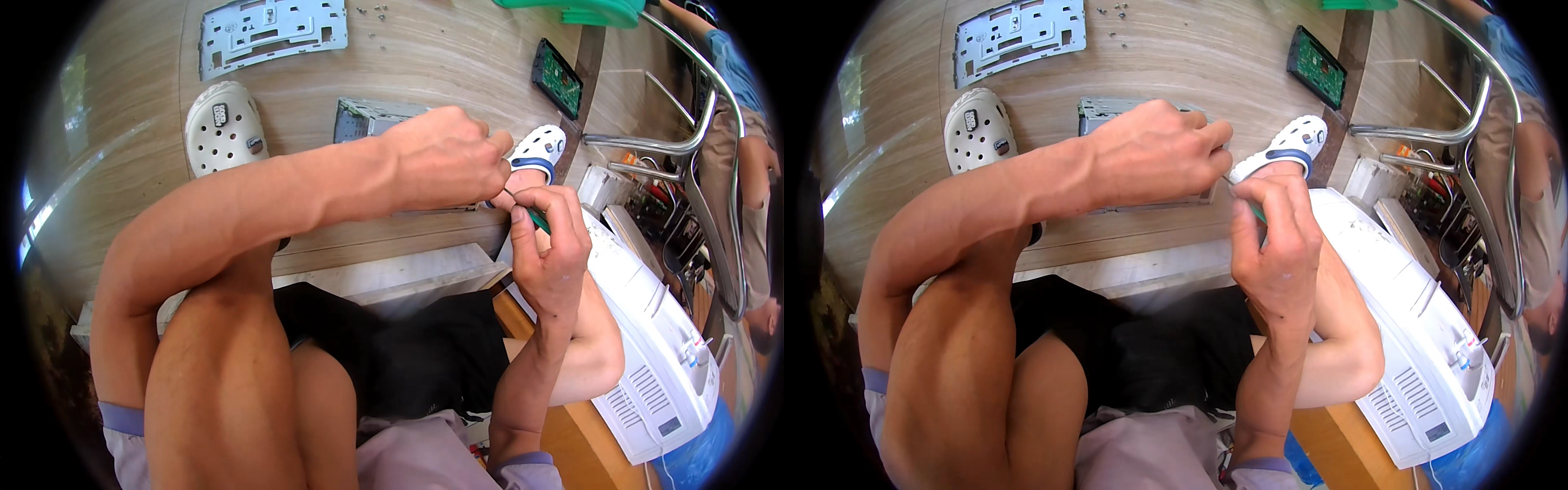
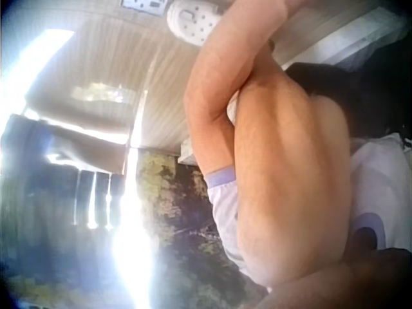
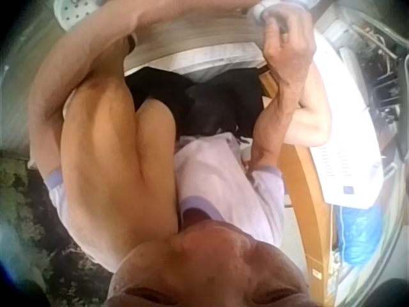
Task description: The person disassembles a car stereo by using a screwdriver to remove screws from the metal casing, then lifts off a metal panel and handles the internal components.
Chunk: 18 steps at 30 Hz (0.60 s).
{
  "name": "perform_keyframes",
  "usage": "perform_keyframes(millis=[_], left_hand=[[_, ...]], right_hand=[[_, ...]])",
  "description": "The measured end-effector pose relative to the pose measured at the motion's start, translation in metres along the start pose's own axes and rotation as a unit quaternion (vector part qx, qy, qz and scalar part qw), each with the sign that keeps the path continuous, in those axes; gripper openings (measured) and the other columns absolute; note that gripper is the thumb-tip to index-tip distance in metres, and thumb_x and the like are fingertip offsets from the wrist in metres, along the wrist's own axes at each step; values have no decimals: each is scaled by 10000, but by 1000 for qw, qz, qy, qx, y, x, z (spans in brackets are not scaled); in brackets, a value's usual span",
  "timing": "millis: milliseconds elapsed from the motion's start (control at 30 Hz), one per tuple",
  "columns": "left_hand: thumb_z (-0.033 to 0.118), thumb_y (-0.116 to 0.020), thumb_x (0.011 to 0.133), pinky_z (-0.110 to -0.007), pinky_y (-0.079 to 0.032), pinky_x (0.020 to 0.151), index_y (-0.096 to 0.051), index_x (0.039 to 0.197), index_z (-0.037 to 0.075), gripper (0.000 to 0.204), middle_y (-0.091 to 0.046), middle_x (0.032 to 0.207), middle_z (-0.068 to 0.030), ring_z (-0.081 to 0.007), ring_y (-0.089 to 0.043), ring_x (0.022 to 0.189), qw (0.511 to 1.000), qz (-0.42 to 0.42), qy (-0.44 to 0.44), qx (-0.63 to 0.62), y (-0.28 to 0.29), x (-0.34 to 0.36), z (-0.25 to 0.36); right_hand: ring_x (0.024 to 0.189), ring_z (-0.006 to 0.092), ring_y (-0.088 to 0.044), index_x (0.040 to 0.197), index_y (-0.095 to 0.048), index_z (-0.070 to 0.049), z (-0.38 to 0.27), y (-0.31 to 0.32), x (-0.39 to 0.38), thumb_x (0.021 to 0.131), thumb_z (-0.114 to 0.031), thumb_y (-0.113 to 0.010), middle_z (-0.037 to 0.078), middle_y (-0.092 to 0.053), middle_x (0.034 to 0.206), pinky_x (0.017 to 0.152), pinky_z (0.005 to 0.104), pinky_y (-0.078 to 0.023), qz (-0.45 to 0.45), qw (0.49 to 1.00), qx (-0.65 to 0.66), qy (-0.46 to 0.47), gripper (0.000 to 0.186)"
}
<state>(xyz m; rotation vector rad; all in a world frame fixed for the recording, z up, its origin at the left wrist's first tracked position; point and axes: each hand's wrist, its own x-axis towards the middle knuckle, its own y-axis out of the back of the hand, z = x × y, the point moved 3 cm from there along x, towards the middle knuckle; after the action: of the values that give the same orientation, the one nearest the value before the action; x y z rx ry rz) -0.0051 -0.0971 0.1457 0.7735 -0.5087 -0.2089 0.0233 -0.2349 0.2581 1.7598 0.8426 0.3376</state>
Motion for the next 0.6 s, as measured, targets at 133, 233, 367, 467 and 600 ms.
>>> perform_keyframes(millis=[133,233,367,467,600], left_hand=[[138,-681,799,-359,-591,616,-662,808,18,121,-616,835,-90,-244,-697,773,999,-1,-5,41,-3,3,4],[126,-683,782,-347,-572,584,-658,791,26,103,-596,805,-80,-227,-680,737,995,9,-17,97,-5,3,8],[138,-684,795,-306,-524,545,-660,816,40,103,-580,806,-55,-189,-660,731,983,-43,-33,176,-5,5,13],[160,-679,823,-292,-504,558,-663,857,50,116,-582,830,-42,-170,-659,760,969,-106,-26,221,-5,9,18],[175,-675,839,-293,-502,588,-665,887,56,129,-580,845,-36,-167,-661,785,965,-141,-5,223,-12,9,21]], right_hand=[[858,274,-659,1004,-652,9,1,4,-2,916,15,-692,138,-652,958,777,347,-529,4,1000,6,-18,97],[821,256,-655,996,-650,15,4,5,-8,917,10,-698,129,-653,910,766,330,-521,15,999,-9,-42,92],[766,250,-647,995,-657,3,5,14,-18,905,1,-698,122,-652,857,712,332,-515,54,996,-15,-73,99],[730,275,-645,996,-654,0,4,28,-26,886,14,-695,135,-649,839,679,351,-517,81,991,-12,-105,118],[722,261,-645,978,-653,2,9,32,-40,881,6,-704,127,-654,835,662,333,-508,81,992,-16,-95,110]])
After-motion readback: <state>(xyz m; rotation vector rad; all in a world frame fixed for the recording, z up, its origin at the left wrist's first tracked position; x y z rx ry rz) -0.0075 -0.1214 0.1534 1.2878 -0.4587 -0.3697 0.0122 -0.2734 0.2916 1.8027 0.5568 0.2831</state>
